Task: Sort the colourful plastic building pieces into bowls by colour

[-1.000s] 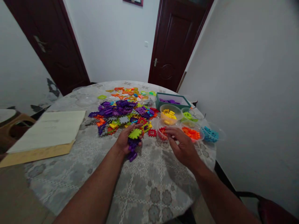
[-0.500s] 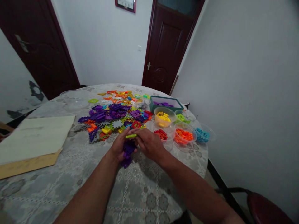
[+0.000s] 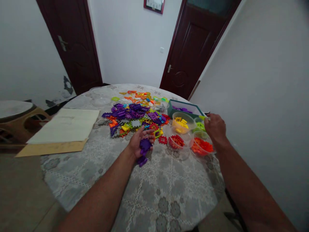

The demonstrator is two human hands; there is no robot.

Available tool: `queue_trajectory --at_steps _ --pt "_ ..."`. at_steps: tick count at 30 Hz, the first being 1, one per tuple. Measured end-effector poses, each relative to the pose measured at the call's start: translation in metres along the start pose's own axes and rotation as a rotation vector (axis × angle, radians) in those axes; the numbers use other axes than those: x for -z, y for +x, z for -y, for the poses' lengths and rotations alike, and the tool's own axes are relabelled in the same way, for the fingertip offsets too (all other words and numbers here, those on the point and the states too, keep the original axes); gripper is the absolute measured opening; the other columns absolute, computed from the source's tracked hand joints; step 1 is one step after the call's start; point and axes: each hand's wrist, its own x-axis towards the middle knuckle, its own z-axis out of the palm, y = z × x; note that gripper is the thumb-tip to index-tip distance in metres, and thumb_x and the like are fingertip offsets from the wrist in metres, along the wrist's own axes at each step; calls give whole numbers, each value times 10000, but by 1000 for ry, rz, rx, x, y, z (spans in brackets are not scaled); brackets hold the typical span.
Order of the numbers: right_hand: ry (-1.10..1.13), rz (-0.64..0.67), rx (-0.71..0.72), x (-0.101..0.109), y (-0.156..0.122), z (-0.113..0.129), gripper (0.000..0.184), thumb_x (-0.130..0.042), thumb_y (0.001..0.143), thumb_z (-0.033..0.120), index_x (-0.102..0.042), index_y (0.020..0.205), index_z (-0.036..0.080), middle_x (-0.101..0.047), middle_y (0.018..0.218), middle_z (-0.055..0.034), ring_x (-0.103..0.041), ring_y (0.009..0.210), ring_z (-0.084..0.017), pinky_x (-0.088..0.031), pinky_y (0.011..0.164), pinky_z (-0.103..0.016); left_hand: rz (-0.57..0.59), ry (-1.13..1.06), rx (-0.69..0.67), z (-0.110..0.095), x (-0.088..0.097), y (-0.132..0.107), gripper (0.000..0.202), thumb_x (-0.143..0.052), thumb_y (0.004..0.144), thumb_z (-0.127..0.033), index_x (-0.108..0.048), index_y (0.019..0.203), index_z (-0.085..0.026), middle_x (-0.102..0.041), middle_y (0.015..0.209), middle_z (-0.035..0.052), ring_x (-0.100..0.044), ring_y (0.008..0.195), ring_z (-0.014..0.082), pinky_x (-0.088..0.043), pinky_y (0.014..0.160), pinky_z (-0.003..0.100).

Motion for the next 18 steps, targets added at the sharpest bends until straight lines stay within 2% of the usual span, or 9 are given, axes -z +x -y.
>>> queue_trajectory --at_steps 2,4,6,8,10,12,15,18 --pt "71 -41 68 2 -9 8 315 -535 933 256 -728 1131 105 -727 1125 -238 -672 1022 -334 -529 915 -471 -10 -21 -5 0 1 1 476 -503 1035 -522 -649 1208 -103 -705 837 116 -677 596 209 -587 441 345" --pt "241 -17 200 10 -33 35 294 -520 974 263 -716 1156 141 -730 1124 -197 -679 1005 -300 -540 955 -463 -25 -34 -6 1 1 1 482 -493 1038 -524 -653 1198 -98 -709 831 122 -678 595 213 -586 442 347" --pt "461 71 345 22 -69 75 262 -531 1009 269 -697 1195 186 -730 1147 -150 -696 981 -261 -566 965 -442 -34 -43 -6 1 1 1 491 -481 1042 -528 -656 1187 -93 -712 827 125 -678 598 214 -583 447 347" --pt "634 210 500 32 -107 119 259 -544 1026 235 -673 1250 224 -712 1254 -123 -683 1154 -263 -568 1030 -452 -35 -46 -7 2 1 2 512 -470 1043 -548 -657 1186 -94 -716 829 124 -680 604 217 -581 453 346" --pt "697 331 594 37 -140 158 313 -556 1023 187 -651 1316 243 -682 1339 -118 -656 1242 -259 -563 1068 -458 -40 -55 -11 2 2 2 540 -453 1044 -574 -660 1180 -94 -724 829 128 -689 613 222 -583 477 342" --pt "676 406 629 35 -161 186 339 -583 1011 175 -647 1340 230 -663 1382 -138 -649 1262 -278 -574 1058 -463 -54 -67 -16 2 3 3 563 -430 1050 -582 -670 1151 -83 -731 818 142 -696 613 218 -585 528 326" --pt "603 476 651 25 -174 208 346 -620 990 182 -655 1334 208 -673 1349 -155 -658 1221 -296 -599 1001 -445 -81 -73 -20 1 6 5 604 -388 1060 -587 -685 1092 -62 -735 796 167 -703 609 218 -582 593 318" --pt "569 469 637 17 -172 214 309 -610 1003 207 -664 1307 210 -688 1293 -152 -668 1175 -290 -602 953 -420 -106 -83 -35 0 7 6 627 -365 1058 -606 -687 1064 -69 -736 790 170 -710 617 231 -584 614 333"
